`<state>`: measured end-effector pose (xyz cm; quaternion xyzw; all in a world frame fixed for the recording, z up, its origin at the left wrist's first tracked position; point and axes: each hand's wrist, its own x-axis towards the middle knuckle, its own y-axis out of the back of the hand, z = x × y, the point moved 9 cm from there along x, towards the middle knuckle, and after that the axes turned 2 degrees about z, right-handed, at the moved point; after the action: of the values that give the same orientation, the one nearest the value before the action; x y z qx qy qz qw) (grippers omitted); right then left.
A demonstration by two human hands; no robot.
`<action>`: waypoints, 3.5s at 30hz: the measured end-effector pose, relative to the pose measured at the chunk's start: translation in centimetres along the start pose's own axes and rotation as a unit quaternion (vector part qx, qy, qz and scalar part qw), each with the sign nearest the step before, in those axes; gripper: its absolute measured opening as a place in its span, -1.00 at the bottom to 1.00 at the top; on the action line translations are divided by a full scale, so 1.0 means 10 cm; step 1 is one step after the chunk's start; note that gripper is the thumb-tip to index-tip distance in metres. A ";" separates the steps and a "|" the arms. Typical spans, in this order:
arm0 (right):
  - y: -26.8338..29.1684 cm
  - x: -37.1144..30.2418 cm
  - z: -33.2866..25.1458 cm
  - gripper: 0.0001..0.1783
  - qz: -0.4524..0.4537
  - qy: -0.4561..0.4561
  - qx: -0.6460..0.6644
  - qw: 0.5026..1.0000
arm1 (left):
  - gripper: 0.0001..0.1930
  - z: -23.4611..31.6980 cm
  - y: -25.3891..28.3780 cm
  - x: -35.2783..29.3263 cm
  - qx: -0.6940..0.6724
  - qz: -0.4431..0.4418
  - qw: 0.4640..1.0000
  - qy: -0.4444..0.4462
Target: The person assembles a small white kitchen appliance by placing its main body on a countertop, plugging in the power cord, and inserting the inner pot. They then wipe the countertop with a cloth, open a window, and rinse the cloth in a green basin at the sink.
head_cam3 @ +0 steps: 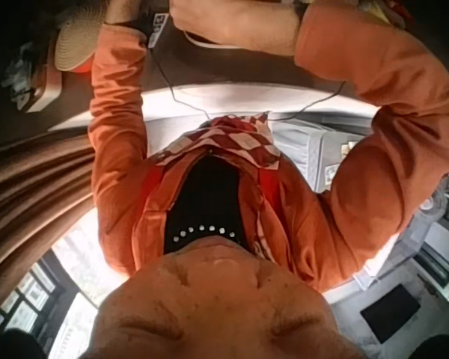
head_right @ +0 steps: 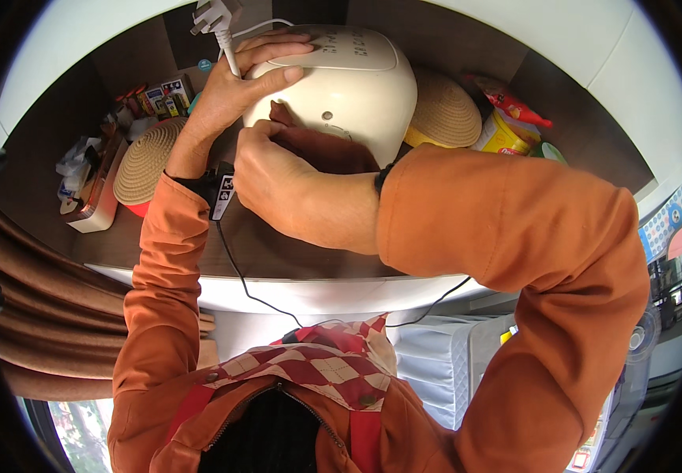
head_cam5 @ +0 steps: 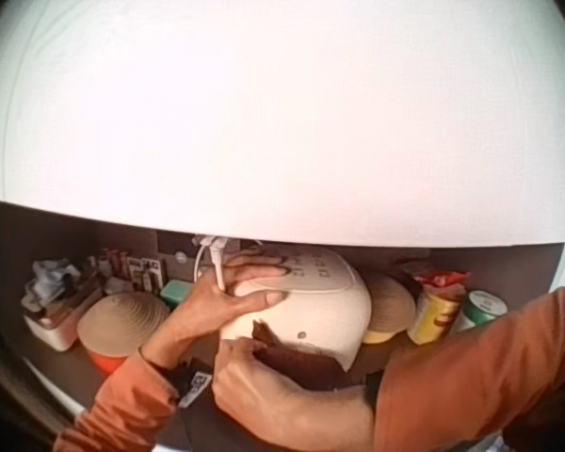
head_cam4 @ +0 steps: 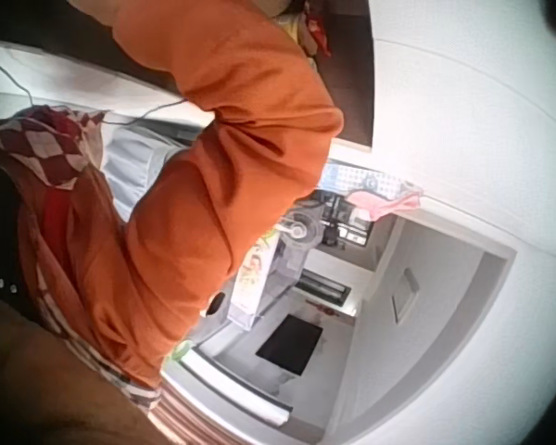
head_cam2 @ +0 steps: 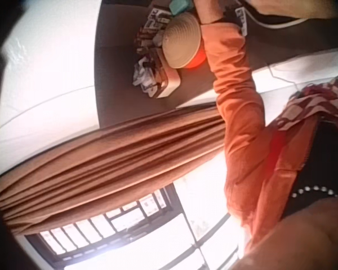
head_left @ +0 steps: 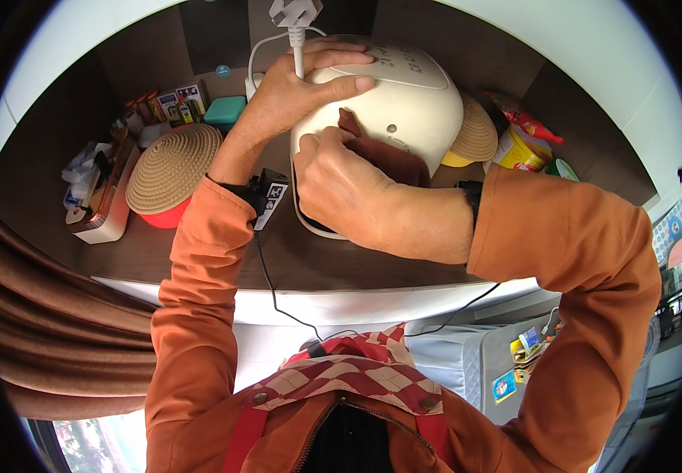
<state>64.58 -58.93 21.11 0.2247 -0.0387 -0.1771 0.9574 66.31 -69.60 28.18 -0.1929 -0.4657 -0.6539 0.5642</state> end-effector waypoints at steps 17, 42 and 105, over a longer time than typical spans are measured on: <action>-0.31 -0.95 1.26 -0.72 0.042 -0.364 0.429 0.826 | -0.65 -0.04 0.01 -0.02 -0.011 0.018 1.000 0.021; -0.46 -1.43 0.21 -0.83 0.294 -0.185 0.177 0.921 | -0.65 -0.09 -0.01 0.02 -0.016 0.012 0.998 0.052; -1.79 -2.59 -1.01 -0.55 -0.108 -0.502 0.628 0.585 | -0.43 -3.25 0.10 -2.42 -0.784 -0.120 0.465 0.393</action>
<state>36.22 -60.44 4.22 0.6480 -0.5903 -0.2953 0.3800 83.13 -82.87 -6.19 -0.2189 0.4952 -0.8127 0.2155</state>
